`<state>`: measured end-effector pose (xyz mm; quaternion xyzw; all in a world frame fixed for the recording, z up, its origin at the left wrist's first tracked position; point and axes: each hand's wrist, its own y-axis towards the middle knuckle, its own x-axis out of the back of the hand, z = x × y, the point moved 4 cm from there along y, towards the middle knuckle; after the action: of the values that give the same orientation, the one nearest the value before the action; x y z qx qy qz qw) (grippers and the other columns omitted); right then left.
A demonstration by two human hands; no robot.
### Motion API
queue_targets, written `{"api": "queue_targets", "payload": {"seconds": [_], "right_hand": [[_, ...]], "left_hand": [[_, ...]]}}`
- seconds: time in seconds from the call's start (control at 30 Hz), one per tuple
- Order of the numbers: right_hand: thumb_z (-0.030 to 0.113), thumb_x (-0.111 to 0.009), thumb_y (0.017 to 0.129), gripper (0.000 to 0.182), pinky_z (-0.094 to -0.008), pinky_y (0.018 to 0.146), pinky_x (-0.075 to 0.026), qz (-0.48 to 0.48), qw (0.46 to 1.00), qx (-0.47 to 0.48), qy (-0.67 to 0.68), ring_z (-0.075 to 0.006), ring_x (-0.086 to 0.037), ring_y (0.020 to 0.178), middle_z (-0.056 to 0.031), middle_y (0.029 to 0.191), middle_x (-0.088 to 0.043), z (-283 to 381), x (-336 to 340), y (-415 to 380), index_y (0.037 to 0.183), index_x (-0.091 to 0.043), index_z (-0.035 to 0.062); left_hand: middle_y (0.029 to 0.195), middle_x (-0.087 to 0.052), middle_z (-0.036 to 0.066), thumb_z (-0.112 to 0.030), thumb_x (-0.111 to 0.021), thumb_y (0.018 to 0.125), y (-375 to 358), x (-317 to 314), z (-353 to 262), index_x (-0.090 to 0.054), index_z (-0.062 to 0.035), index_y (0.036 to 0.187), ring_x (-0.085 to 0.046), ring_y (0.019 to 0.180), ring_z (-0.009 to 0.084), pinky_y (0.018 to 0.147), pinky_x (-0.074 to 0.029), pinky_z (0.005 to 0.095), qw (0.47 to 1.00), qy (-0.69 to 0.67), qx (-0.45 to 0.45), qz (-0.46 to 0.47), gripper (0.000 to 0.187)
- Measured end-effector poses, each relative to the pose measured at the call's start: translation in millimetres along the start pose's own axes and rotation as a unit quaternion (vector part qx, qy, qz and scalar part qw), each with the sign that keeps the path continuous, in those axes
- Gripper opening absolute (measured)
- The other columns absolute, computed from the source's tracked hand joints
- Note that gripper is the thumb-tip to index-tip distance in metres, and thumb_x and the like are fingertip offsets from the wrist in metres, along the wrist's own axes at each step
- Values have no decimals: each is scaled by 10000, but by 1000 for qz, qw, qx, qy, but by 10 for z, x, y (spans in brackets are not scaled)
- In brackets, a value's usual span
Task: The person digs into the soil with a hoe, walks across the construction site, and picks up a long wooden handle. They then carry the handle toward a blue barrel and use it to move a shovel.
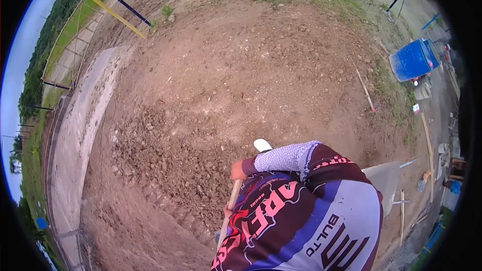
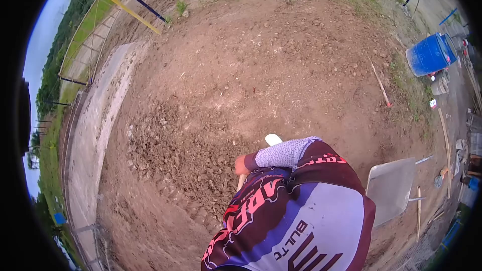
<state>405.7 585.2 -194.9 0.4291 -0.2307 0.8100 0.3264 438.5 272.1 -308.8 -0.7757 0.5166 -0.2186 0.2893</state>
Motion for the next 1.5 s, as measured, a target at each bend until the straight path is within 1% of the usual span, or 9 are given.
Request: {"api": "queue_targets", "payload": {"seconds": [0.23,0.3,0.43,0.9,1.07,1.2,1.23,1.43,1.5], "right_hand": [[192,-741,600,220,-457,684,-563,-60,978,-191,49,-353,-705,787,-143,773,-714,-276,813,-621,788,-742,80],[194,-737,618,226,-456,685,-564,-81,957,-267,75,-355,-707,777,-157,785,-716,-258,1004,-943,812,-751,80],[199,-732,658,259,-461,702,-565,-160,864,-444,176,-353,-714,800,-166,833,-724,-410,924,-1389,868,-737,48],[248,-689,713,393,-456,804,-558,-426,302,-767,373,-375,-701,923,-216,1004,-716,-506,816,-2505,1004,-721,-14],[242,-639,741,387,-473,810,-550,-438,139,-810,364,-402,-696,916,-255,978,-706,219,357,-2780,1009,-711,-28],[228,-613,746,438,-485,842,-537,-402,76,-841,356,-428,-670,948,-283,1002,-683,1077,16,-2839,1086,-629,-48],[252,-626,746,432,-486,838,-537,-399,56,-845,353,-432,-670,936,-283,985,-684,1339,9,-2848,1058,-641,-46],[369,-678,719,461,-489,811,-548,-313,34,-879,359,-420,-683,875,-266,901,-695,2767,-413,-3003,938,-696,-37],[373,-678,717,464,-487,810,-551,-294,40,-880,370,-412,-686,872,-257,905,-699,3022,-643,-3108,935,-701,-36]], "left_hand": [[932,-648,109,-265,-626,831,769,-1402,-308,-569,-53,935,-640,913,284,891,-533,430,928,277,-112,222,243],[1028,-645,149,-274,-628,877,1285,-2018,-233,-556,-28,1063,-652,981,317,912,-544,456,880,289,-45,375,316],[1179,-610,196,-267,-568,965,368,-3553,-516,-500,-12,1197,-620,1087,354,907,-543,494,883,166,255,356,352],[1184,-651,165,-255,-522,951,1339,-6022,-860,-433,-61,1393,-689,891,342,653,-532,454,566,684,55,458,490],[992,-728,136,-421,-573,935,1727,-6468,-919,-614,-45,1237,-702,918,307,813,-545,462,-47,741,-341,576,484],[992,-724,152,-398,-568,938,1313,-6805,-434,-623,-35,1225,-704,918,293,763,-574,440,-282,623,-480,550,465],[992,-724,152,-398,-568,938,1259,-6799,-230,-623,-35,1225,-704,918,293,763,-574,440,-287,615,-481,555,465],[1129,-646,192,-231,-454,969,57,-7269,878,-474,-46,1359,-676,903,328,663,-568,453,493,719,74,484,433],[1063,-656,192,-215,-480,958,-347,-7251,1466,-483,-43,1320,-678,826,311,627,-560,435,492,710,54,502,400]]}}
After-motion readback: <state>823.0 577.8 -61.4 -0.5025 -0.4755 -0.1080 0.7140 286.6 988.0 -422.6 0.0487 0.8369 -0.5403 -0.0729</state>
